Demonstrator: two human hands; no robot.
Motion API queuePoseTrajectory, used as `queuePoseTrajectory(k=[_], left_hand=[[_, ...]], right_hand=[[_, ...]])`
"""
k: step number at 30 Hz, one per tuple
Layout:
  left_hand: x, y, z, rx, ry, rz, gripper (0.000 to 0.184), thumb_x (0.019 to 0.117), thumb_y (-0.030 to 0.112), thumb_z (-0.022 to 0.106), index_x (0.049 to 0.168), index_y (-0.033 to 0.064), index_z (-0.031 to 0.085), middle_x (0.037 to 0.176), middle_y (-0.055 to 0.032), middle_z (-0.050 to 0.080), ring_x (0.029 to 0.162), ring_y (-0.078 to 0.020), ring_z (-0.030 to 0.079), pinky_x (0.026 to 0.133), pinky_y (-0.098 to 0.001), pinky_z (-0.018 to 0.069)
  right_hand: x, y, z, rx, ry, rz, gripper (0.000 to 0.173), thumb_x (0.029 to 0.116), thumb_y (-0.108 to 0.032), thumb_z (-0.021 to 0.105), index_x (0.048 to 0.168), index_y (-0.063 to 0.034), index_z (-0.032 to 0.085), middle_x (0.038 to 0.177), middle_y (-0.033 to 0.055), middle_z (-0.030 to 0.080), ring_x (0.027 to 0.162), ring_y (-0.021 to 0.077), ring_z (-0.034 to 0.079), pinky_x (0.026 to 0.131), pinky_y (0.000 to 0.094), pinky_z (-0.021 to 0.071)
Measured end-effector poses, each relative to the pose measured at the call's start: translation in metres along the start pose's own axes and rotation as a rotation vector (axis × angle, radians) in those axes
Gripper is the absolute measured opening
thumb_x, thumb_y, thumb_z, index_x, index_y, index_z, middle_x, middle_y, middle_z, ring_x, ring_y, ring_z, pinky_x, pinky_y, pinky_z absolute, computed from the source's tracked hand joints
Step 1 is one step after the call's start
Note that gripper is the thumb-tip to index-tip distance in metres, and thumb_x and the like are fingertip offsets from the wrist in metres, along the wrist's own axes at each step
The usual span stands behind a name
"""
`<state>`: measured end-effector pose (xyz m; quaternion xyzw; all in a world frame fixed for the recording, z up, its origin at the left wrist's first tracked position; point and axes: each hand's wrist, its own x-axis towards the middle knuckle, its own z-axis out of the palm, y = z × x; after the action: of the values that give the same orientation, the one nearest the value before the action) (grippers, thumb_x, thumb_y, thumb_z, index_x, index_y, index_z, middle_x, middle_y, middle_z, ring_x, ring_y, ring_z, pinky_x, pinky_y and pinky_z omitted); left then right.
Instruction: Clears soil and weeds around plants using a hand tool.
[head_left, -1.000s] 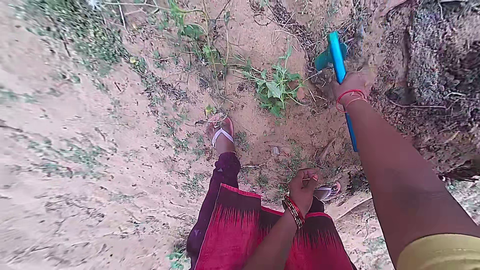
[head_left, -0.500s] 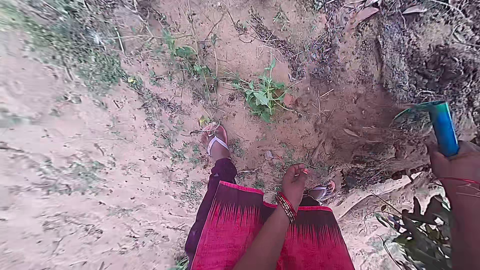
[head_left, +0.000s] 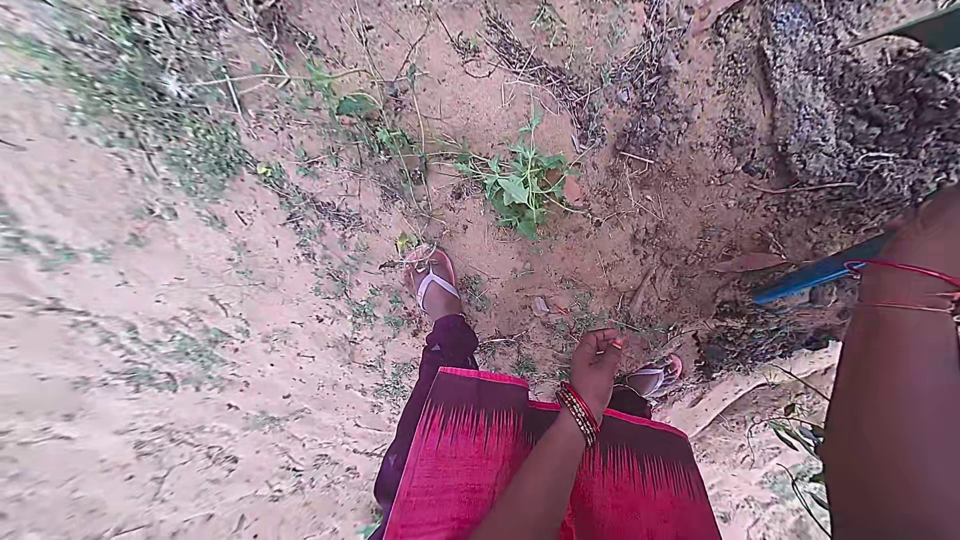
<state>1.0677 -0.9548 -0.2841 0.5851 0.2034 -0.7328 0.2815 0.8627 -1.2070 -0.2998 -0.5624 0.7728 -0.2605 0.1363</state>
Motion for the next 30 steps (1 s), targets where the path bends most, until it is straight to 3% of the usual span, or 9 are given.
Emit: queuePoseTrajectory(k=[3,5,7,10,14,21,24,26,30], left_hand=[[0.0,-0.002,-0.005,-0.082,0.033,-0.075,0.028,0.1067,0.003,0.046,0.132,-0.0072,0.051,0.113,-0.0137,0.061,0.089,-0.0127,0.063,0.077,-0.0269,0.0528],[0.001,-0.004,-0.008,-0.124,0.045,-0.112,0.028,0.1075,0.004,0.045,0.133,-0.0057,0.051,0.112,-0.0132,0.06,0.089,-0.0132,0.063,0.077,-0.0273,0.0529],[0.001,-0.006,-0.011,-0.145,0.05,-0.13,0.028,0.1078,0.004,0.045,0.134,-0.0053,0.05,0.114,-0.0137,0.06,0.09,-0.0139,0.062,0.078,-0.028,0.0525],[0.002,-0.006,-0.014,-0.18,0.06,-0.141,0.028,0.108,0.005,0.046,0.134,-0.0046,0.051,0.113,-0.013,0.061,0.089,-0.0137,0.063,0.076,-0.0275,0.0524],[0.0,-0.006,-0.017,-0.22,0.051,-0.154,0.027,0.1081,0.006,0.046,0.132,-0.0043,0.051,0.11,-0.0123,0.061,0.087,-0.0139,0.063,0.076,-0.0279,0.0527],[-0.005,0.0,-0.016,-0.242,0.027,-0.142,0.028,0.1079,0.005,0.045,0.133,-0.0045,0.05,0.11,-0.0124,0.061,0.086,-0.0138,0.062,0.075,-0.0277,0.0525],[-0.006,0.003,-0.018,-0.221,0.258,-0.027,0.021,0.1056,0.002,0.049,0.124,-0.0072,0.055,0.089,-0.007,0.056,0.065,-0.0077,0.056,0.06,-0.0203,0.0494],[-0.002,-0.003,-0.019,-0.218,0.499,0.132,0.023,0.1067,0.004,0.047,0.124,-0.0089,0.054,0.087,-0.0059,0.052,0.065,-0.0054,0.05,0.06,-0.0189,0.0443],[0.003,-0.002,-0.022,-0.203,0.692,0.388,0.038,0.1062,0.005,0.046,0.14,-0.0109,0.041,0.124,-0.0183,0.051,0.089,-0.008,0.057,0.075,-0.0202,0.049]], right_hand=[[0.01,-0.062,0.061,0.002,-0.332,0.035,0.052,0.1016,-0.046,0.062,0.134,-0.0074,0.049,0.092,-0.0039,0.053,0.061,0.0015,0.05,0.058,0.0216,0.0487],[-0.003,-0.081,0.093,-0.001,-0.514,0.137,0.047,0.1043,-0.04,0.06,0.133,-0.0068,0.044,0.085,-0.0043,0.049,0.056,0.0037,0.051,0.055,0.0236,0.0509],[-0.032,-0.069,0.122,-0.008,-0.631,0.297,0.038,0.1078,-0.036,0.054,0.13,-0.0078,0.042,0.077,-0.0033,0.046,0.052,0.0059,0.049,0.052,0.0248,0.0503],[-0.084,-0.016,0.159,-0.11,-0.724,0.515,0.04,0.1103,-0.035,0.049,0.131,-0.0016,0.045,0.081,0.0043,0.049,0.056,0.0128,0.052,0.057,0.0327,0.0529],[-0.114,-0.013,0.148,-0.012,-0.636,0.721,0.029,0.1104,-0.031,0.05,0.124,-0.007,0.042,0.071,-0.0002,0.046,0.048,0.0094,0.049,0.049,0.028,0.0514],[-0.153,-0.047,0.086,0.148,-0.659,0.7,0.02,0.1097,-0.029,0.052,0.115,-0.0118,0.045,0.066,-0.0051,0.044,0.046,0.0049,0.046,0.047,0.0216,0.0472],[-0.186,-0.078,0.084,0.285,-0.623,0.815,0.014,0.1097,-0.026,0.053,0.107,-0.0153,0.044,0.063,-0.0063,0.043,0.044,0.0036,0.044,0.044,0.0196,0.0454],[-0.206,-0.091,0.095,0.378,-0.679,0.862,0.014,0.1096,-0.026,0.053,0.108,-0.0158,0.044,0.063,-0.0057,0.042,0.044,0.0038,0.043,0.043,0.019,0.044],[-0.241,-0.131,0.154,0.565,-1.027,0.634,0.015,0.1054,-0.011,0.057,0.116,-0.0035,0.049,0.066,-0.0017,0.043,0.044,0.0052,0.042,0.042,0.021,0.0442]])
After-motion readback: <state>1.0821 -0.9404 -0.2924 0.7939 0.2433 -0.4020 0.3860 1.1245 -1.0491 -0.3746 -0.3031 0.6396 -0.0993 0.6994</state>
